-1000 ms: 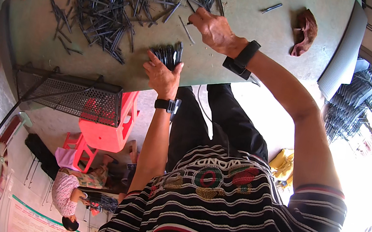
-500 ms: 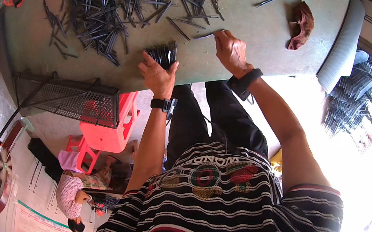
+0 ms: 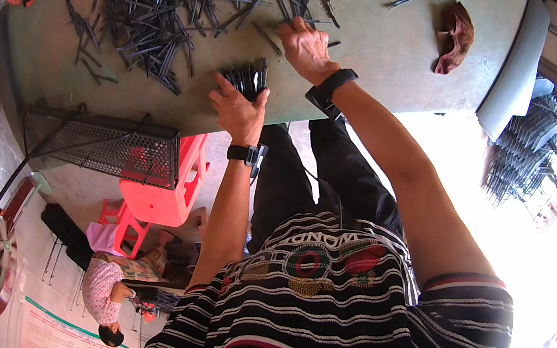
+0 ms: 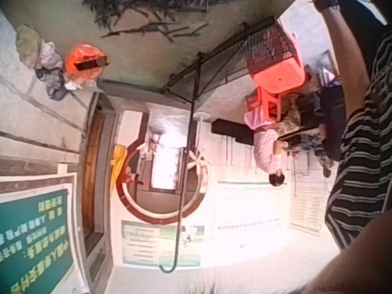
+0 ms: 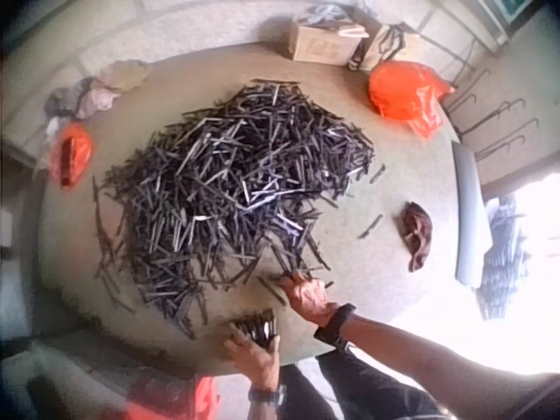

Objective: The person inserts black bristles into a broom head, then moves the finished broom to a stack. They handle a roll of gray material and a metal mesh frame, placing them on a table. The person continues inserting bristles into the broom head.

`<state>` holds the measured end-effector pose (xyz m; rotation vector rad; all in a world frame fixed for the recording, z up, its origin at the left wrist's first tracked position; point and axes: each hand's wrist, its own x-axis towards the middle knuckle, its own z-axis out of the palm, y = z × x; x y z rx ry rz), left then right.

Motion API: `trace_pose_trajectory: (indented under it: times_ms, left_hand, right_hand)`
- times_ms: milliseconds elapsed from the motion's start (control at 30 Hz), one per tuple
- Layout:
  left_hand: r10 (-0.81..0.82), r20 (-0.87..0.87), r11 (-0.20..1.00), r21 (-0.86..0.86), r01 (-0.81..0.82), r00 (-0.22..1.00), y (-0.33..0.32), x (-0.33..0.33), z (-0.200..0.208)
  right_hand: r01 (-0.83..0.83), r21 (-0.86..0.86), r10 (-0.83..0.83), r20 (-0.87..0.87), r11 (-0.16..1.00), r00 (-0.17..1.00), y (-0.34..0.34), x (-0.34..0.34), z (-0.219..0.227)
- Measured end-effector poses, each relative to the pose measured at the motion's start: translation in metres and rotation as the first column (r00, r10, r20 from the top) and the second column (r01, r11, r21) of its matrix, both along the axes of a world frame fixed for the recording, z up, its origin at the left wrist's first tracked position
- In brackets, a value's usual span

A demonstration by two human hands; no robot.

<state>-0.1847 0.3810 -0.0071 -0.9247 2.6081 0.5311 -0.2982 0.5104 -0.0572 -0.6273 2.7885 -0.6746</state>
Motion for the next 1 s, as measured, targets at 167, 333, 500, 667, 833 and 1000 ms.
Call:
trace_pose_trajectory:
  times_ms: [167,333,500,667,833,1000]
  left_hand:
    - [0.003,-0.003,1.000,0.008,-0.002,1.000,-0.001,0.000,0.000]
    - [0.009,-0.015,1.000,-0.002,-0.009,1.000,-0.001,0.000,-0.001]
    - [0.011,-0.022,1.000,0.018,-0.011,1.000,-0.001,0.001,0.000]
    - [0.008,-0.041,1.000,0.012,-0.008,0.999,-0.002,0.002,-0.003]
    - [-0.003,-0.032,1.000,-0.003,0.003,0.999,-0.002,0.001,-0.002]
    - [-0.003,-0.007,1.000,-0.001,0.003,1.000,-0.002,0.000,-0.001]
  right_hand:
    - [-0.029,0.009,0.029,-0.038,1.000,0.999,-0.004,-0.001,0.004]
    - [0.099,-0.092,-0.102,-0.024,0.991,0.994,0.010,0.005,0.034]
    - [0.356,-0.170,-0.345,0.093,0.919,0.934,0.033,-0.003,0.027]
    - [0.818,-0.128,-0.504,0.732,0.560,0.459,0.037,-0.014,0.038]
    - [0.970,-0.111,-0.435,0.878,0.219,0.198,0.029,-0.023,0.025]
    - [0.979,-0.102,-0.510,0.841,0.174,0.178,0.021,-0.032,0.015]
